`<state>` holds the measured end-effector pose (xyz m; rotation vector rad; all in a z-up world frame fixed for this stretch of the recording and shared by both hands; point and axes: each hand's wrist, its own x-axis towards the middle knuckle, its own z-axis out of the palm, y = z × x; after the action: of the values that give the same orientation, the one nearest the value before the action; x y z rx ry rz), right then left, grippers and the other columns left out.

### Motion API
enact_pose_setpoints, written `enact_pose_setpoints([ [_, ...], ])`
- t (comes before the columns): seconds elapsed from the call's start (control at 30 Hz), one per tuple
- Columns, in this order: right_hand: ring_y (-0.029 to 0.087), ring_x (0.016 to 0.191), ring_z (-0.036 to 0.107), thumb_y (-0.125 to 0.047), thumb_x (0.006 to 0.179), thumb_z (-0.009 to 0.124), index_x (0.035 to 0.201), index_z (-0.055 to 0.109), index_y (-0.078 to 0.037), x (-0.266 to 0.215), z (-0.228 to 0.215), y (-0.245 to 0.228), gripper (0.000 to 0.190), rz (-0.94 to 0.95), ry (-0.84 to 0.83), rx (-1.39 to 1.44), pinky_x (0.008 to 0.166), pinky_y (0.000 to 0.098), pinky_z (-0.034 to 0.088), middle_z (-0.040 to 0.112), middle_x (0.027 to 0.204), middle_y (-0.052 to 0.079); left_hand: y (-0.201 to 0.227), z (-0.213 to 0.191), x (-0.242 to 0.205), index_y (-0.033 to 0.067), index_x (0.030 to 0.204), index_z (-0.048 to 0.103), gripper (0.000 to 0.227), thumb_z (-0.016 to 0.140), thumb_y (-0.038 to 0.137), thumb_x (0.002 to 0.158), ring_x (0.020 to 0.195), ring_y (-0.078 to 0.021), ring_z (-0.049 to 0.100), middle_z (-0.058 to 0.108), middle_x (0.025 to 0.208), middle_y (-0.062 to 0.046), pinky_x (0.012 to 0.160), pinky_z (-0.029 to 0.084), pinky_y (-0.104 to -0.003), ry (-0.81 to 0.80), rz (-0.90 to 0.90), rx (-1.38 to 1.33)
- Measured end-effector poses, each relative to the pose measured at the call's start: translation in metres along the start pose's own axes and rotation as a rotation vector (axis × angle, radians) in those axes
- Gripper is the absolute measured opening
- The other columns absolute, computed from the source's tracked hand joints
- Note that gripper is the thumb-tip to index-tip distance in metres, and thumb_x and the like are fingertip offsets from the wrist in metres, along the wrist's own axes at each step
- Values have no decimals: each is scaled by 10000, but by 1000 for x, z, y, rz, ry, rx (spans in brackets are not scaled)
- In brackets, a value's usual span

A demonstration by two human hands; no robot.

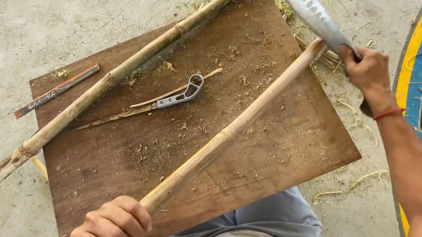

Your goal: The recorder uses a large knife to shave and smooth the surface of a bamboo pole.

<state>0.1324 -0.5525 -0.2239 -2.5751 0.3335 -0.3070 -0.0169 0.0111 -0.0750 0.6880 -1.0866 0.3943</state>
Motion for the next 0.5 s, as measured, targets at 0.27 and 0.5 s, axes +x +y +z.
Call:
enact_pose_setpoints([
  [0.27,119,381,379,-496,1146,572,991,755,-67,1,-20,-47,492,4,14,-140,337,325,311,566,574,29,-3,17,-9,129,591,451,439,648,263,959,361,-146,528,492,443,0,425,550,-335,87,-44,165],
  [0.5,98,400,404,-387,1055,628,929,764,-63,-145,-65,-188,373,-422,-97,87,372,298,315,589,564,47,-7,33,-6,137,552,408,610,588,494,1012,325,-141,485,428,401,17,395,524,-325,170,-97,245],
])
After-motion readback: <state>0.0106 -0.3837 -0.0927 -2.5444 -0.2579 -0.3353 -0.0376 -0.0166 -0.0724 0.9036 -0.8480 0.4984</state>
